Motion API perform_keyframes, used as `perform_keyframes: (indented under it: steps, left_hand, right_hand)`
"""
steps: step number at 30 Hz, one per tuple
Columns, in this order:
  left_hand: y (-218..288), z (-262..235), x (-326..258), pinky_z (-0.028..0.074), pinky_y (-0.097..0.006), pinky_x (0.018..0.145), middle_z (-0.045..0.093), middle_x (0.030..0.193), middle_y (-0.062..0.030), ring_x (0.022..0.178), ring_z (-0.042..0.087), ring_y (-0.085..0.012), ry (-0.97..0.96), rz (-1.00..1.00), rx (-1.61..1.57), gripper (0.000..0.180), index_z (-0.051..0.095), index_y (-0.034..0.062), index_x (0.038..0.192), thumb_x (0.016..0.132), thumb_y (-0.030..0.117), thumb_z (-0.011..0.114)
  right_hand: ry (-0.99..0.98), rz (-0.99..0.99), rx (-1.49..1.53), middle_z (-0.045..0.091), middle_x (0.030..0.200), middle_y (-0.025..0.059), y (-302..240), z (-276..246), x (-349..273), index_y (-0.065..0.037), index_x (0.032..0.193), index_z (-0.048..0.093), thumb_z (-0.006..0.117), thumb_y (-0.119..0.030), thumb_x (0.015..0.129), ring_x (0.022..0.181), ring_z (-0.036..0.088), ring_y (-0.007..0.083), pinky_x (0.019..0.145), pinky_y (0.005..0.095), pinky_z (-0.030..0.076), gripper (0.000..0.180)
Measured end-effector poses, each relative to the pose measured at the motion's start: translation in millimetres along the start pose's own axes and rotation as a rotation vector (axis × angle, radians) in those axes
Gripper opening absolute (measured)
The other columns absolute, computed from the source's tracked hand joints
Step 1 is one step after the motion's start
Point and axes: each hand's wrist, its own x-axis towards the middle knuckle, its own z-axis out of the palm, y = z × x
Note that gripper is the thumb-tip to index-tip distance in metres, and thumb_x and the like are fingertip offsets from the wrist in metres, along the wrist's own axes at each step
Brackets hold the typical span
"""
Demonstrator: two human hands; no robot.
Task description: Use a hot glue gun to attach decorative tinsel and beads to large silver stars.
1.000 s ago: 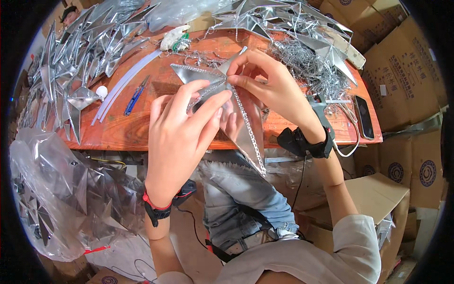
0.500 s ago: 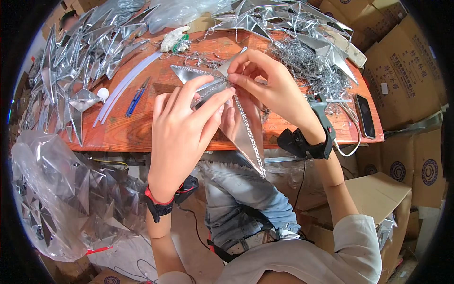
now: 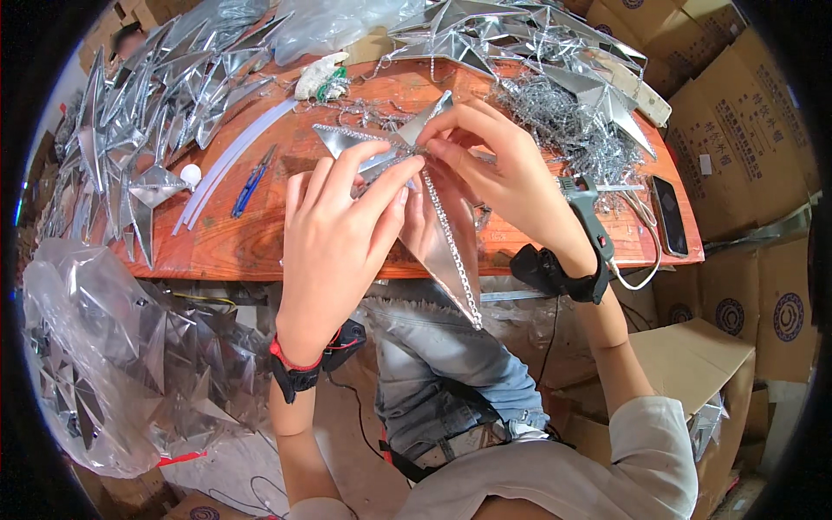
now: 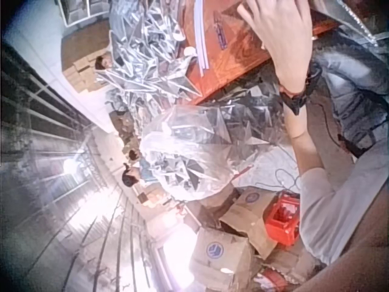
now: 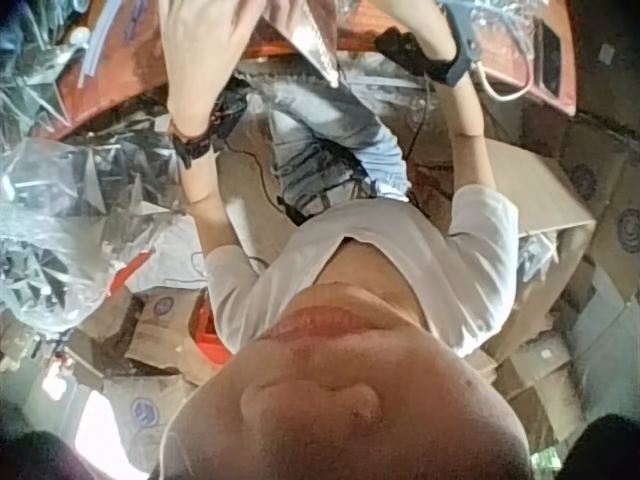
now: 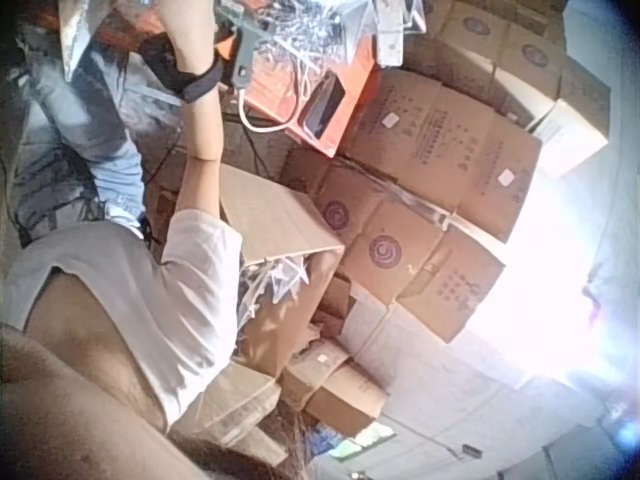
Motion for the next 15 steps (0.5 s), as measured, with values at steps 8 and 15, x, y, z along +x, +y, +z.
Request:
perform_keyframes:
  steps: [8, 15]
  left_hand:
    - [2.9, 1.9, 0.7, 0.036, -0.033, 0.074, 0.055, 0.106, -0.0019, 0.08, 0.051, -0.0176, 0.015, -0.009, 0.003, 0.026, 0.062, 0.0157, 0.108, 0.082, 0.016, 0.057]
    - [3.3, 0.6, 0.5, 0.036, -0.033, 0.074, 0.055, 0.106, -0.0021, 0.08, 0.051, -0.0178, 0.015, -0.01, 0.013, 0.026, 0.062, 0.0158, 0.108, 0.082, 0.015, 0.057]
  right_hand:
    - [0.001, 0.018, -0.044, 0.053, 0.084, 0.0103, -2.2, 0.5, -1.8, -0.003, 0.093, 0.06, 0.06, -0.008, 0.083, 0.072, 0.058, 0.0225, 0.063, 0.0295, 0.048, 0.012]
    - [0.013, 0.0, -0.046, 0.053, 0.084, 0.0104, -2.2, 0.1, -2.0, -0.003, 0.092, 0.062, 0.06, -0.008, 0.082, 0.072, 0.058, 0.023, 0.063, 0.03, 0.048, 0.011]
